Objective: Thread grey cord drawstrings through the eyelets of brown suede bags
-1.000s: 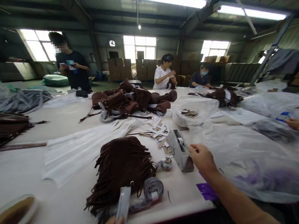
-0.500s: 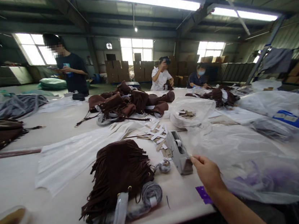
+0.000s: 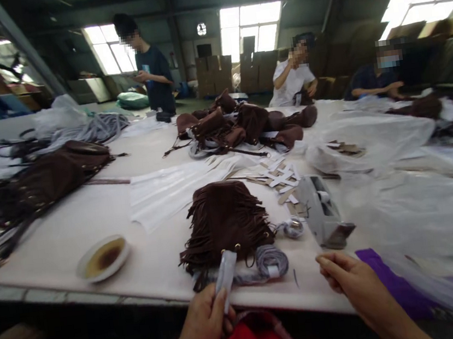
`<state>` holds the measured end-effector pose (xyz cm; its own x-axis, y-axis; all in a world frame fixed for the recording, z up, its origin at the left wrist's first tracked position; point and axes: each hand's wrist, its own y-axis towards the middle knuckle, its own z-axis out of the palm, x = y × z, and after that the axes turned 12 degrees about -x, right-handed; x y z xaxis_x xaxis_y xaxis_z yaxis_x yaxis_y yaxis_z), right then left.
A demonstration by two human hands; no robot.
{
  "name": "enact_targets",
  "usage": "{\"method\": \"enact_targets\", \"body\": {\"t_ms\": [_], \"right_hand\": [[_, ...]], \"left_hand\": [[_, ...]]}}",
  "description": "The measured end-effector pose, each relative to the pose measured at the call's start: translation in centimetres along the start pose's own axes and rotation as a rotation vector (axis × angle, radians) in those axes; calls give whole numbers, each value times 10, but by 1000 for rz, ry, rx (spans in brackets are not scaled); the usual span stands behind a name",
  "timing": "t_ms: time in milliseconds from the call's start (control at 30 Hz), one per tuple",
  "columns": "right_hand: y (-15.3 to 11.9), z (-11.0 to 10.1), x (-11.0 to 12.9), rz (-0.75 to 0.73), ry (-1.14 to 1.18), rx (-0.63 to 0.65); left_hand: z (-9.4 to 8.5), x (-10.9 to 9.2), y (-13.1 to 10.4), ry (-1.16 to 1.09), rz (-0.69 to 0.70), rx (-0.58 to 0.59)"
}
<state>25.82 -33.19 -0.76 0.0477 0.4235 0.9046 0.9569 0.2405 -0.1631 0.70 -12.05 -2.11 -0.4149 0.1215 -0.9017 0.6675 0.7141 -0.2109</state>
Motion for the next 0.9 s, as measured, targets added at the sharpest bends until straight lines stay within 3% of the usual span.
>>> {"method": "enact_targets", "body": {"t_ms": [67,133,300,467,633,800,900], "right_hand": [[-26,23,19,-24,-22,303],[-52,53,42,-99,-58,485],[-90,124,81,-115,-37,660],[-91,153,75,-113,-143,638],[-89,157,66,-105,-217,516],[-91,160,68,-77,-249,483],[-90,161,71,-125,-271,462]], "left_hand": [[-2,-2,-2,53,87,-23],[-4,-4,-3,149,192,-68],[-8,-1,-9,355,427,-155],[-10,5,-8,481,498,-112],[-8,7,-7,611,511,-73],[-5,14,-9,605,503,-156],[-7,18,-10,634,553,-126]]}}
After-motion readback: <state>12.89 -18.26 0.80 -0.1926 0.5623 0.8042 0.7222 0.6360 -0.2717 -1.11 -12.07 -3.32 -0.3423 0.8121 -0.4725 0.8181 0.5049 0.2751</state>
